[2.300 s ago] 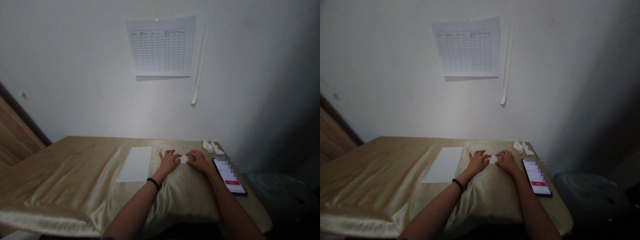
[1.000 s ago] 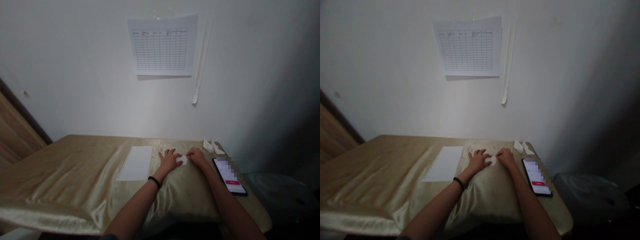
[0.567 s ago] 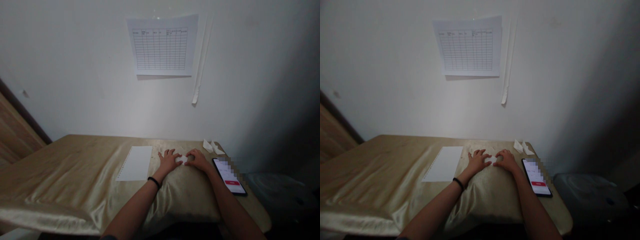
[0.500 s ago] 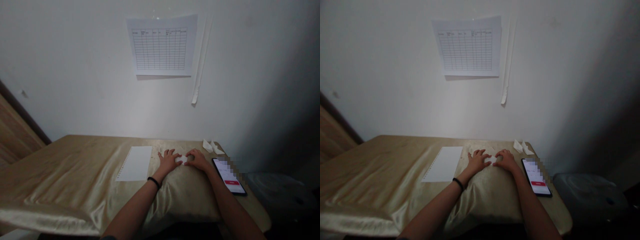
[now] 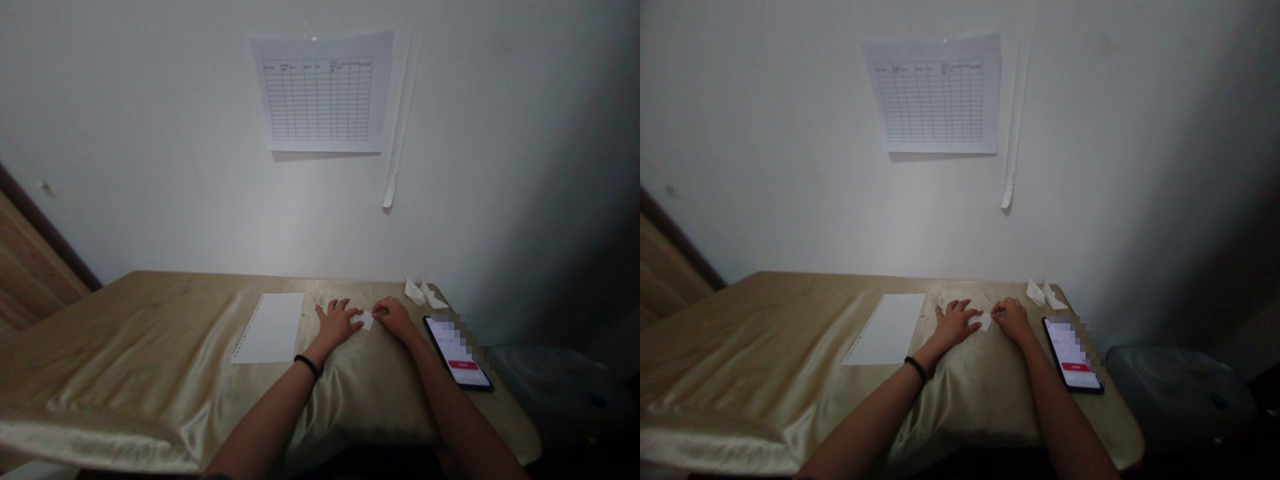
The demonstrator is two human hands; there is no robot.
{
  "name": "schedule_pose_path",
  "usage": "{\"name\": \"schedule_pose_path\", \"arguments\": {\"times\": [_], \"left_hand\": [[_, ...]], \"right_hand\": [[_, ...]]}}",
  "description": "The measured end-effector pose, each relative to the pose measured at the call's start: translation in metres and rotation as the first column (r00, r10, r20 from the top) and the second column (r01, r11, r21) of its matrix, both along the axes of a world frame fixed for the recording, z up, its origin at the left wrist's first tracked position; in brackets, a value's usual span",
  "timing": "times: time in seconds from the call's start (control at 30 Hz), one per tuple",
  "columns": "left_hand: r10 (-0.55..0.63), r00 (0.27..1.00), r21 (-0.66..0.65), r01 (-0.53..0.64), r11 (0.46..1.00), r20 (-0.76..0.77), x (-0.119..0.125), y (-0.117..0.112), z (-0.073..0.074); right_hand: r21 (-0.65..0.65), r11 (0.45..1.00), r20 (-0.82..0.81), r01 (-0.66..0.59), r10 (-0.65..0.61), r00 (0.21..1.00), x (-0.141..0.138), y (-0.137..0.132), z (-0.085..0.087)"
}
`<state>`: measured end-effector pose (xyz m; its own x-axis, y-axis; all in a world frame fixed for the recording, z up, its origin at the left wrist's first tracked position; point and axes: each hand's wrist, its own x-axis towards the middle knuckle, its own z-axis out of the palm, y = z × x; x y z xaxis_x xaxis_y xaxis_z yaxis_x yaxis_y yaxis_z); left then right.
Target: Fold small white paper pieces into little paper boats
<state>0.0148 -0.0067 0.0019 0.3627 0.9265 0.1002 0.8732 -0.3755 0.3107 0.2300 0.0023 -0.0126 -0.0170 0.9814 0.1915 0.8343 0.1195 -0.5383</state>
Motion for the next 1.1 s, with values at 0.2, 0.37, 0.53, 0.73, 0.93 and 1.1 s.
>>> {"name": "schedule_pose_path", "arguments": {"times": [0.2,0.37,0.53,0.73,0.93,1.1], "left_hand": [[-0.005,1.000,0.013,0.006,1.000,-0.022,0.000,0.001,-0.002],[0.045,0.999,0.036,-0.046,0.998,0.027,-0.001,0.003,0.000],[0.069,0.996,0.051,-0.072,0.996,0.062,-0.004,0.007,0.000],[0.050,0.997,0.030,-0.052,0.998,0.055,-0.005,0.006,0.001],[0.033,0.999,-0.010,-0.033,0.999,0.011,-0.008,0.005,0.006],[0.030,1.000,-0.007,-0.030,1.000,0.000,-0.010,0.006,0.005]], "right_hand": [[0.030,0.996,0.032,-0.087,0.086,0.996,0.002,-0.005,-0.002],[0.056,0.991,0.030,-0.124,0.123,0.992,0.003,-0.008,-0.003],[0.065,0.987,-0.046,-0.147,0.150,0.988,0.005,-0.009,-0.004],[0.115,0.983,-0.074,-0.145,0.154,0.985,0.000,-0.004,-0.007],[0.032,0.997,0.000,0.063,-0.064,0.998,-0.014,0.007,-0.003],[-0.019,0.992,0.105,0.121,-0.119,0.987,-0.023,0.007,0.002]]}}
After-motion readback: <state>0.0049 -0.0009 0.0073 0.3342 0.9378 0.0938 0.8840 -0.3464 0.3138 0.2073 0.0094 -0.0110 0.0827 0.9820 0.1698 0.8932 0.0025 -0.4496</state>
